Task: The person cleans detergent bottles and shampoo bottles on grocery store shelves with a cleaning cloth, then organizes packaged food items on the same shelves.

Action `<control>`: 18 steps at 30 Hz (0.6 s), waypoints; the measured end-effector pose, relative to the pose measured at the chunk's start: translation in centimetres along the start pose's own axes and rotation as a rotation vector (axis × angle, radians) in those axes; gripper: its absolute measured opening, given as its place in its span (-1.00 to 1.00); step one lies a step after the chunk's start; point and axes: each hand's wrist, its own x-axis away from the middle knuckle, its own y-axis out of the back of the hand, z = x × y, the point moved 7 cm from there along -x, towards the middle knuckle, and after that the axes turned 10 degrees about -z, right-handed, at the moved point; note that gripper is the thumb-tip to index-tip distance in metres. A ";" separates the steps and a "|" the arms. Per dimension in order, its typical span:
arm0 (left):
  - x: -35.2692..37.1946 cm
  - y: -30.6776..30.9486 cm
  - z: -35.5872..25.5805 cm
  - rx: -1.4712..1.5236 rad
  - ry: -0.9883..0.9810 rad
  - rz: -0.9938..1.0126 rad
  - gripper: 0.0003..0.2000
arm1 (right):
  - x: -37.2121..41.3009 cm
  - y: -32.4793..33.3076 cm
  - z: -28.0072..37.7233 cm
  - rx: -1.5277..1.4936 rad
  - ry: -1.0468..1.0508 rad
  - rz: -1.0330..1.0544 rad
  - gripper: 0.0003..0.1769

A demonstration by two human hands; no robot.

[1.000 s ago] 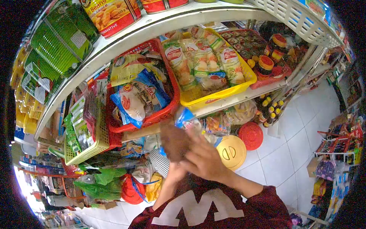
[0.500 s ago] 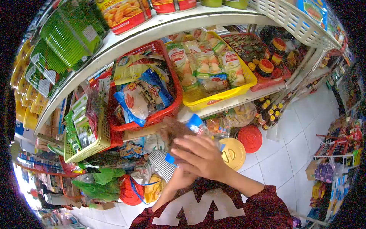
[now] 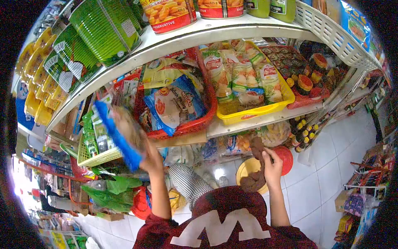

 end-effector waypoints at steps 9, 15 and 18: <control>0.2 -6.4 5.7 -0.348 -0.244 0.366 -0.22 | -4.9 1.6 4.6 -0.011 0.204 -0.045 -0.74; 0.0 -6.0 5.6 -0.335 -0.199 0.334 -0.28 | -14.6 -5.9 8.7 0.106 0.572 0.282 -0.73; 0.8 -6.1 6.7 -0.450 -0.124 0.371 -0.25 | -16.1 -11.5 5.9 0.820 0.145 0.734 -0.57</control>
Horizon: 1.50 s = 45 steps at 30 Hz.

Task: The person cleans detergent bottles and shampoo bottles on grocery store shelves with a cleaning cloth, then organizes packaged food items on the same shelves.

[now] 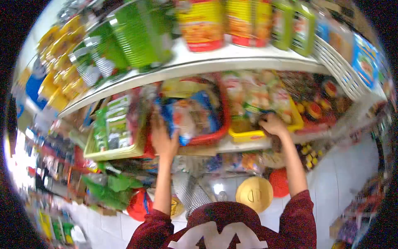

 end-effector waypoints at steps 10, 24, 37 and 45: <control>0.4 1.5 0.0 0.122 0.053 -0.094 -0.30 | -10.0 -4.7 -3.1 0.440 0.335 -0.112 -0.53; 0.0 2.4 -0.6 0.134 0.053 -0.214 -0.33 | -7.9 -4.6 0.9 0.714 0.103 -0.135 -0.49; 0.2 2.4 -0.6 0.161 0.039 -0.284 -0.35 | -9.6 -5.4 -1.2 0.670 0.176 -0.166 -0.61; 0.0 2.9 -0.4 0.151 0.026 -0.264 -0.34 | -12.8 -2.6 -9.9 0.028 0.267 -0.084 -0.72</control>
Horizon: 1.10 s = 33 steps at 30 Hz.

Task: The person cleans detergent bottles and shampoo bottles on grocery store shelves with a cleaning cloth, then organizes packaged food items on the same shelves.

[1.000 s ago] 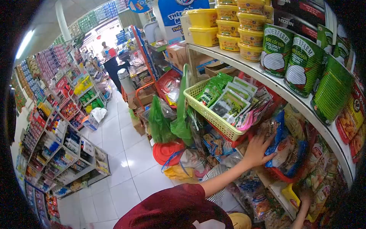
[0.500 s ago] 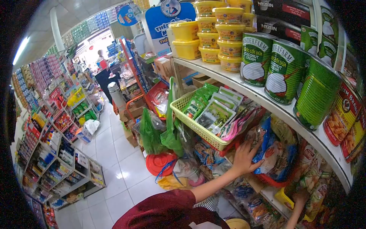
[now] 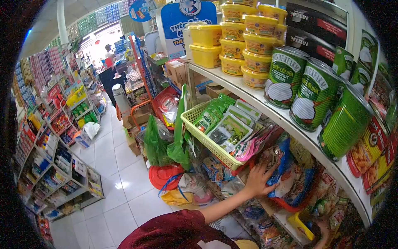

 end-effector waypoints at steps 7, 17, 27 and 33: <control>0.7 -1.0 0.8 0.015 0.070 0.106 -0.34 | 7.2 8.0 4.0 -0.270 -0.098 -0.211 -0.71; 0.4 -0.8 1.2 0.042 0.058 0.100 -0.36 | 15.0 6.9 8.2 -0.162 -0.125 -0.242 -0.69; 0.4 -0.4 1.5 0.059 0.002 0.151 -0.46 | 19.9 4.4 7.8 -0.136 -0.186 -0.173 -0.66; 0.1 1.3 1.1 0.094 0.090 0.159 -0.45 | 21.5 3.1 9.3 -0.158 -0.129 -0.076 -0.64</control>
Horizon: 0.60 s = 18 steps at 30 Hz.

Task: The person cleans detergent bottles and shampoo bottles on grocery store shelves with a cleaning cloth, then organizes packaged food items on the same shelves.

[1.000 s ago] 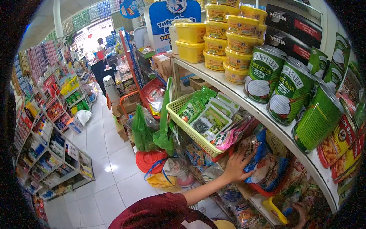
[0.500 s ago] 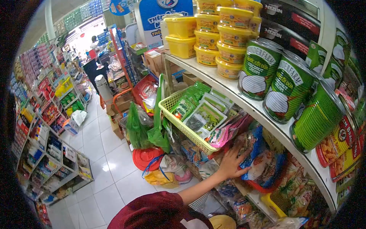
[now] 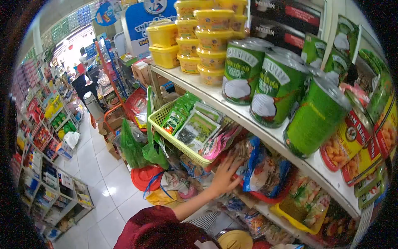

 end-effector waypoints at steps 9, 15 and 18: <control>17.6 -0.2 -2.2 0.500 0.654 0.788 -0.52 | 5.4 -9.9 17.7 -0.270 0.383 0.737 -0.72; 25.9 0.8 2.6 0.982 1.386 0.372 -0.43 | 11.8 -17.3 27.1 0.031 0.929 0.802 -0.71; 27.7 4.5 4.7 1.261 1.509 -0.059 -0.44 | 13.4 -19.9 29.1 -0.355 0.946 0.959 -0.72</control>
